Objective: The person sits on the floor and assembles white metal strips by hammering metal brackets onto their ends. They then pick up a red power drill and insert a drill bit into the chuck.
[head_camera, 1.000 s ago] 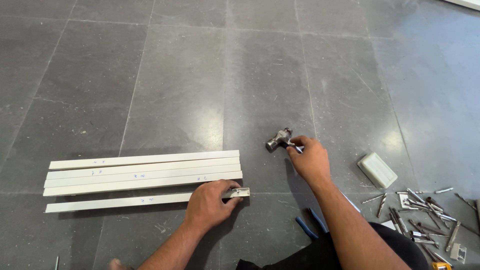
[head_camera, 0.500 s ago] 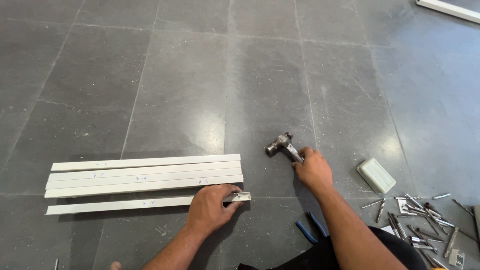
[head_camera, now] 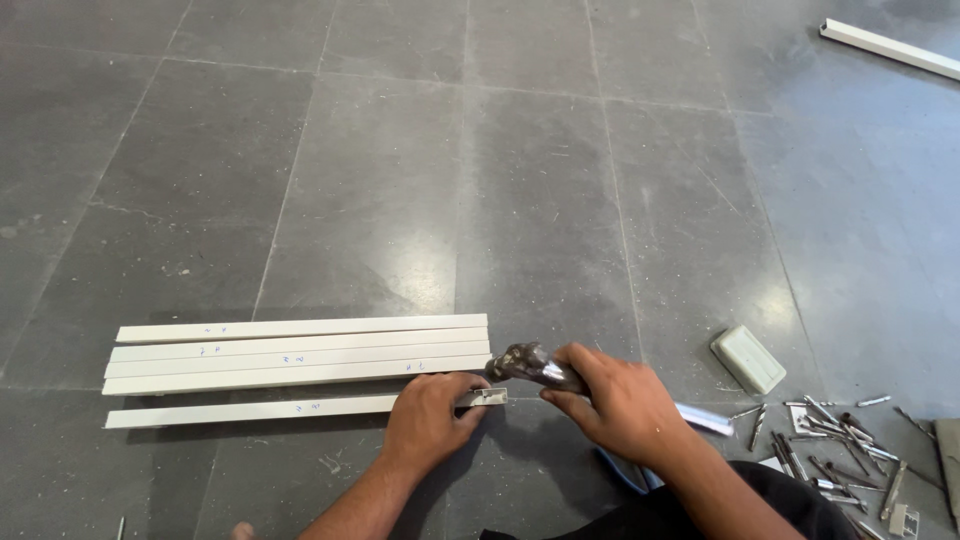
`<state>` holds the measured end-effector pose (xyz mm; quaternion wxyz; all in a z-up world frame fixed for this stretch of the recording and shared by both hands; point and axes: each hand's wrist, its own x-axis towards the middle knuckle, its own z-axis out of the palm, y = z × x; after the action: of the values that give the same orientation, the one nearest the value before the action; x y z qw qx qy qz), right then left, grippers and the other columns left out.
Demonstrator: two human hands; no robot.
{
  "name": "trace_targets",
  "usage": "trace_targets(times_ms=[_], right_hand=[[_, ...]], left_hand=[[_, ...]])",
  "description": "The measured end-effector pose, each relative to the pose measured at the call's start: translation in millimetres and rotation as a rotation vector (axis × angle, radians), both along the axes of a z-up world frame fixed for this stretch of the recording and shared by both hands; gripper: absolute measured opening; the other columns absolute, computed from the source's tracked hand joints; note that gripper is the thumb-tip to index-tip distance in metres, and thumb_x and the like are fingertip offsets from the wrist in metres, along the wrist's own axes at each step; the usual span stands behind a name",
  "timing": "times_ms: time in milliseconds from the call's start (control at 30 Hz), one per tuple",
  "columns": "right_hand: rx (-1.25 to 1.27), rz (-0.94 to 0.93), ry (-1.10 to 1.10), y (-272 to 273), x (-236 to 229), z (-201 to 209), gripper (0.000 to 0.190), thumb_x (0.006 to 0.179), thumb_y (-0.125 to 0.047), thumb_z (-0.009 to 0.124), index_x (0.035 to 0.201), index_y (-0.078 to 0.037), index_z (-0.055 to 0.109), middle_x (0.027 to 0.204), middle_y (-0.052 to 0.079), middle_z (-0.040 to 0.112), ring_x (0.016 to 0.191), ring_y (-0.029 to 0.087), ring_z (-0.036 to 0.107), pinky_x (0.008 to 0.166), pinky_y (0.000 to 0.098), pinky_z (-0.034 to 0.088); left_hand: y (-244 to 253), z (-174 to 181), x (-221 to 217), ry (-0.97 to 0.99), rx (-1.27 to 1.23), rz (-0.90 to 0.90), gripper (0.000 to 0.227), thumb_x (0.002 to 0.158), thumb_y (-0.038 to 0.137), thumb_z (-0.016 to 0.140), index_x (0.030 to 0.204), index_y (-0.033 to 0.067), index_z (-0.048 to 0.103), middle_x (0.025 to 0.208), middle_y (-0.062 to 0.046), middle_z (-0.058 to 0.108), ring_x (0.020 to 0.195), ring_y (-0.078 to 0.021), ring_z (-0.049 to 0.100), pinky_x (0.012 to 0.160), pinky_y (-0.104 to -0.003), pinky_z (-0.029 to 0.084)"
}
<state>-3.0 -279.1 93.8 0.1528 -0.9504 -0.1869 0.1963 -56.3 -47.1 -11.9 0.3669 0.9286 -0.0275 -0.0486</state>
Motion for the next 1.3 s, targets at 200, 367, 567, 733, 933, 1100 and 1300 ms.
trace_targets(times_ms=[200, 367, 567, 733, 933, 1100, 1300], right_hand=[[0.351, -0.034, -0.209, -2.3, -26.9, -7.4, 0.035, 0.087, -0.038, 0.071, 0.114, -0.017, 0.064, 0.082, 0.005, 0.076, 0.065, 0.021, 0.076, 0.059, 0.0367, 0.058], [0.130, 0.194, -0.284, 13.6, -20.6, -12.4, 0.042, 0.087, -0.032, 0.072, 0.124, -0.016, 0.063, 0.090, 0.009, 0.075, 0.071, 0.031, 0.073, 0.058, 0.0431, 0.054], [0.243, -0.313, -0.065, 31.9, -1.1, -4.8, 0.040, 0.089, -0.036, 0.071, 0.121, -0.014, 0.063, 0.071, 0.011, 0.071, 0.063, 0.027, 0.068, 0.061, 0.0417, 0.049], [0.299, -0.408, 0.035, 36.1, 18.8, -20.6, 0.040, 0.090, -0.035, 0.071, 0.123, -0.014, 0.062, 0.068, 0.011, 0.065, 0.062, 0.023, 0.062, 0.061, 0.0403, 0.045], [0.433, -0.330, 0.133, 34.3, 32.2, -65.3, 0.033, 0.085, -0.028, 0.079, 0.109, -0.010, 0.065, 0.082, 0.006, 0.073, 0.077, 0.021, 0.072, 0.073, 0.0385, 0.055], [0.431, -0.313, 0.168, 44.7, 37.6, -81.3, 0.039, 0.080, -0.026, 0.083, 0.110, -0.009, 0.064, 0.095, 0.008, 0.081, 0.090, 0.022, 0.078, 0.083, 0.0386, 0.059], [0.305, -0.391, 0.248, 65.1, 38.8, -81.0, 0.056, 0.077, -0.026, 0.086, 0.122, -0.010, 0.059, 0.096, 0.010, 0.079, 0.092, 0.024, 0.078, 0.087, 0.0398, 0.059]], left_hand=[[2.1, -11.6, -0.2, -0.001, 0.032, -0.010, 0.036, 0.079, 0.032, 0.086, 0.107, 0.0122, 0.075, 0.097, -0.006, 0.077, 0.091, -0.0265, 0.070, 0.089, -0.043, 0.052], [0.0, -7.6, 1.4, -0.147, 0.015, -0.034, 0.028, 0.078, 0.023, 0.083, 0.101, 0.0100, 0.076, 0.096, -0.008, 0.077, 0.096, -0.0285, 0.071, 0.090, -0.044, 0.052], [0.8, 3.1, -1.2, -0.063, -0.027, -0.027, 0.030, 0.079, 0.027, 0.081, 0.106, 0.0135, 0.075, 0.098, -0.007, 0.077, 0.096, -0.0282, 0.071, 0.091, -0.043, 0.051], [1.5, 17.0, -1.4, 0.073, -0.084, 0.053, 0.031, 0.089, 0.029, 0.072, 0.111, 0.0090, 0.065, 0.095, -0.011, 0.077, 0.094, -0.0275, 0.074, 0.086, -0.042, 0.055], [2.6, 10.6, -1.4, 0.132, 0.070, 0.011, 0.036, 0.095, 0.033, 0.067, 0.119, 0.0082, 0.058, 0.093, -0.012, 0.075, 0.091, -0.0299, 0.074, 0.085, -0.044, 0.055], [-6.6, -0.8, -15.0, 0.055, 0.110, 0.017, 0.033, 0.095, 0.032, 0.066, 0.117, 0.0089, 0.058, 0.089, -0.011, 0.072, 0.089, -0.0298, 0.070, 0.085, -0.048, 0.049], [-6.2, 3.2, -23.5, 0.060, 0.007, 0.104, 0.032, 0.092, 0.030, 0.069, 0.115, 0.0091, 0.059, 0.095, -0.013, 0.070, 0.094, -0.0321, 0.067, 0.087, -0.048, 0.050]])
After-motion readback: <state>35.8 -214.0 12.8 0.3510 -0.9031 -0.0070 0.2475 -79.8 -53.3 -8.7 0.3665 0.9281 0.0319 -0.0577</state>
